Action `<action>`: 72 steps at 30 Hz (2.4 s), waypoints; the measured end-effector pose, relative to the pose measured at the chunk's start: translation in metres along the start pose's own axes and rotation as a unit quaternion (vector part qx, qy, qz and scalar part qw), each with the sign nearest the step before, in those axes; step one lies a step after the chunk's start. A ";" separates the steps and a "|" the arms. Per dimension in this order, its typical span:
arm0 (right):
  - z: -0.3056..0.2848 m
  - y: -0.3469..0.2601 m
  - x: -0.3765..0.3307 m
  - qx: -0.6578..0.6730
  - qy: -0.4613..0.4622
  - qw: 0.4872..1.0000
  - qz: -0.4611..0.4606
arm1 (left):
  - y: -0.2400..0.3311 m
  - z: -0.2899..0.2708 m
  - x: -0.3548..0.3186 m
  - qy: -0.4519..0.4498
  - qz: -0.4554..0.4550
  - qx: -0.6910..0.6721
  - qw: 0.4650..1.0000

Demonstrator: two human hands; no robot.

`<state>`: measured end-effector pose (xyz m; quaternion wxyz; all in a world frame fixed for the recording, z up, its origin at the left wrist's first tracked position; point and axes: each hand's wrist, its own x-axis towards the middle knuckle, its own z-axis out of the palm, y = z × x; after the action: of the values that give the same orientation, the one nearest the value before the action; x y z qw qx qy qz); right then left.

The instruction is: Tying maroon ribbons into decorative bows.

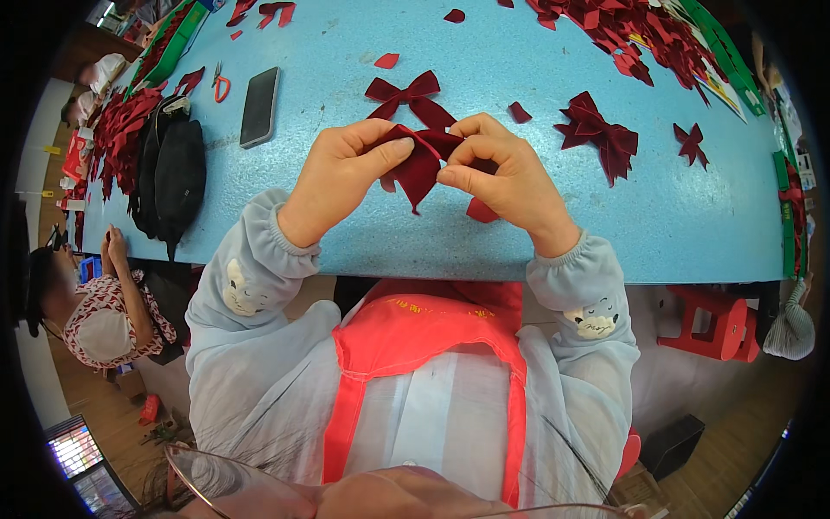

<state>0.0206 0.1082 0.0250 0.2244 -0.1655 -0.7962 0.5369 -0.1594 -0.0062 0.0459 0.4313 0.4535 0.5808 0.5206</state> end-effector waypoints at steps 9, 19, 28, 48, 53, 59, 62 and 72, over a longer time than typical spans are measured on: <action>-0.004 -0.004 -0.014 -0.021 0.061 0.997 -0.050 | -0.004 0.016 -0.003 0.007 -0.008 -0.030 0.999; 0.005 -0.003 -0.014 0.059 0.020 0.998 0.023 | -0.020 0.013 0.001 0.009 0.010 -0.036 0.999; 0.002 0.032 0.000 0.085 -0.008 0.995 0.042 | -0.037 0.011 0.012 -0.017 -0.058 -0.113 0.992; -0.039 0.063 0.010 -0.096 -0.146 0.975 -0.136 | -0.055 0.026 0.011 -0.050 -0.058 0.053 0.996; -0.033 0.054 0.011 -0.138 -0.126 0.980 -0.074 | -0.050 0.024 0.010 -0.050 -0.057 0.046 0.996; -0.027 0.043 0.012 -0.081 -0.107 0.990 -0.050 | -0.049 0.021 0.005 -0.016 -0.078 -0.008 0.997; -0.027 0.038 0.017 -0.105 -0.083 0.988 -0.074 | -0.047 0.023 0.004 0.004 -0.085 -0.004 0.996; -0.019 0.024 0.042 -0.174 -0.018 0.983 -0.056 | -0.050 0.017 0.019 0.037 0.002 0.135 0.990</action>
<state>-0.0037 0.1529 0.0168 0.2079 -0.1471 -0.8893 0.3799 -0.1509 0.0141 -0.0061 0.3435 0.4893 0.6599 0.4551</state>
